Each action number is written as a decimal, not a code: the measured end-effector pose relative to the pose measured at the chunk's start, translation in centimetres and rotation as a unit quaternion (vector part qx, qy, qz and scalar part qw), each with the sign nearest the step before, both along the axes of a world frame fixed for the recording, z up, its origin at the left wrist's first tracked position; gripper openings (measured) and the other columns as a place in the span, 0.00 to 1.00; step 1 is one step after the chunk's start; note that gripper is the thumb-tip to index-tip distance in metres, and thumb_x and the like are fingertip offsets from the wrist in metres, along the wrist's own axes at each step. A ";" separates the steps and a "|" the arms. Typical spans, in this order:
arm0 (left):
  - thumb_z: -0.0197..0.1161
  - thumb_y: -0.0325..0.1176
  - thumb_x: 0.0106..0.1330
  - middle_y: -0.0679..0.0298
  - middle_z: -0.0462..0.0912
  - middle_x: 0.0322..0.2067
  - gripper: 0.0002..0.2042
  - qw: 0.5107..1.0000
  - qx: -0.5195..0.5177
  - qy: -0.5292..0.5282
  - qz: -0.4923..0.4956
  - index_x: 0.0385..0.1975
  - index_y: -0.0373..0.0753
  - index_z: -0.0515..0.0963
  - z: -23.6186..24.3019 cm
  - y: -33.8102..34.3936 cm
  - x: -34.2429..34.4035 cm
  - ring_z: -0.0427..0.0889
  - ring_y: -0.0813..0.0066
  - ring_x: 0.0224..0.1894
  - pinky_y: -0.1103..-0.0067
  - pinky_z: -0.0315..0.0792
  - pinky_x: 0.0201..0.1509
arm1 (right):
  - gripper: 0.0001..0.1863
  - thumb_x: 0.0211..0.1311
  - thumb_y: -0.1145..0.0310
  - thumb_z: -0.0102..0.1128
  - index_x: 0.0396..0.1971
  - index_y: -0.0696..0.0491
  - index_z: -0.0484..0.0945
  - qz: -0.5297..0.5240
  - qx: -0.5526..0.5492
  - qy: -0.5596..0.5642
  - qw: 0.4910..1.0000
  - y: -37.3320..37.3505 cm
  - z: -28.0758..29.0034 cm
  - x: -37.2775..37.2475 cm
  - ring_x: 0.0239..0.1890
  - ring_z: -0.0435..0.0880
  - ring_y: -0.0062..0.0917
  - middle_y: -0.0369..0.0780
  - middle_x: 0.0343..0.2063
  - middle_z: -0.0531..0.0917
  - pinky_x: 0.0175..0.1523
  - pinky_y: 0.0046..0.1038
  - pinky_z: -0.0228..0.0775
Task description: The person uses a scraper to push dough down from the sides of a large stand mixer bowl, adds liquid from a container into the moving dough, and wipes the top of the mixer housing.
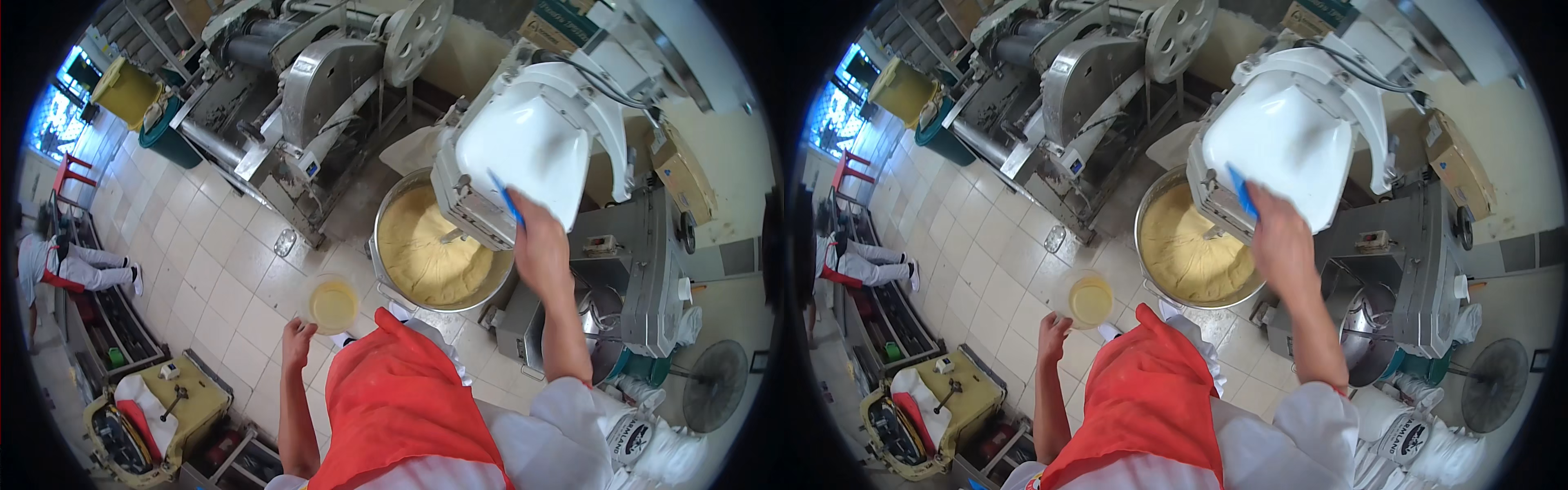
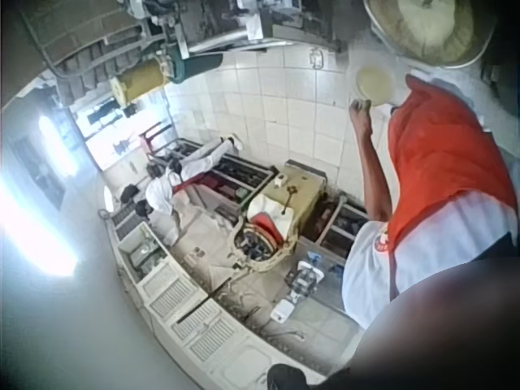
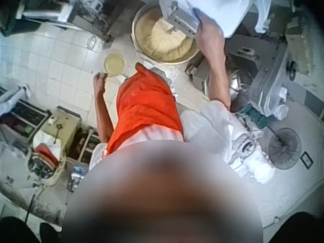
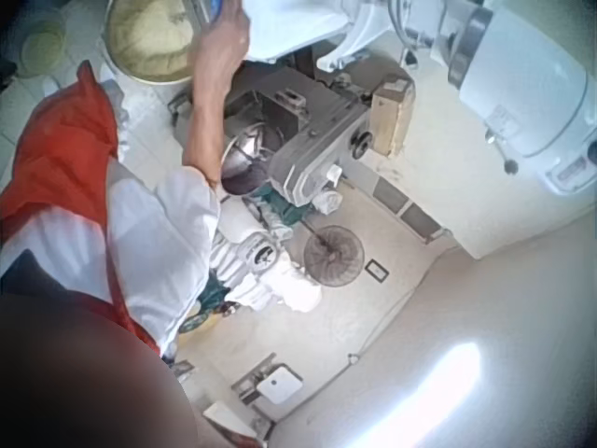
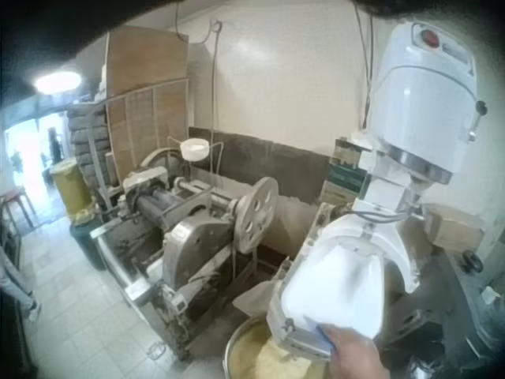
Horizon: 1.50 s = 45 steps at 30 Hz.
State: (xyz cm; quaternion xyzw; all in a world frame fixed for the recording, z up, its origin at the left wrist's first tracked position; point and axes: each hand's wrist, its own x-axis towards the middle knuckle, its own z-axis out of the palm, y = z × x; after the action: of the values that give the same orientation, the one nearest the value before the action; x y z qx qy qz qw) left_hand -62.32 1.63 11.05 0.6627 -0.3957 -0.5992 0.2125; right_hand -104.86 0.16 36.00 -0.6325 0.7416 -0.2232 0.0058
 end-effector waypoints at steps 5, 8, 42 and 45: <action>0.57 0.28 0.53 0.71 0.73 0.22 0.08 0.996 0.020 -0.003 0.092 0.30 0.31 0.77 -1.2 1.7 4.2 0.66 0.84 0.25 0.83 0.60 0.28 | 0.18 0.54 0.76 0.50 0.46 0.56 0.77 -0.023 0.206 -0.207 0.956 1.2 -10.1 4.5 0.41 0.78 0.48 0.55 0.35 0.80 0.47 0.43 0.69; 0.61 0.32 0.54 0.65 0.77 0.33 0.15 0.981 0.057 -0.040 0.179 0.39 0.32 0.74 -1.1 2.9 5.7 0.74 0.78 0.36 0.79 0.68 0.39 | 0.16 0.58 0.66 0.53 0.45 0.56 0.76 -0.128 0.314 -0.282 0.897 -1.4 -31.3 5.0 0.42 0.78 0.48 0.54 0.35 0.80 0.48 0.43 0.69; 0.59 0.24 0.57 0.62 0.79 0.32 0.07 0.962 0.100 -0.044 0.252 0.34 0.30 0.74 -5.7 13.6 9.3 0.79 0.76 0.36 0.81 0.72 0.40 | 0.13 0.51 0.74 0.57 0.38 0.60 0.77 0.005 0.375 -0.423 0.825 0.4 -49.9 6.2 0.35 0.80 0.37 0.52 0.31 0.81 0.41 0.36 0.70; 0.62 0.29 0.58 0.61 0.78 0.35 0.19 0.945 0.127 0.021 0.299 0.48 0.35 0.65 -6.9 13.4 9.2 0.80 0.72 0.37 0.79 0.72 0.39 | 0.08 0.49 0.73 0.58 0.29 0.60 0.78 -0.039 0.307 -0.333 0.891 0.6 -54.2 6.5 0.27 0.80 0.36 0.54 0.25 0.80 0.34 0.37 0.69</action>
State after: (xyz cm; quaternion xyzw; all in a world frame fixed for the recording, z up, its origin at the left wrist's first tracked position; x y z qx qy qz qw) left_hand -53.15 15.04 4.17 0.7592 -0.0949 -0.5675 0.3041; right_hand -98.40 0.74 -18.17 -0.4581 0.7522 -0.1816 0.4375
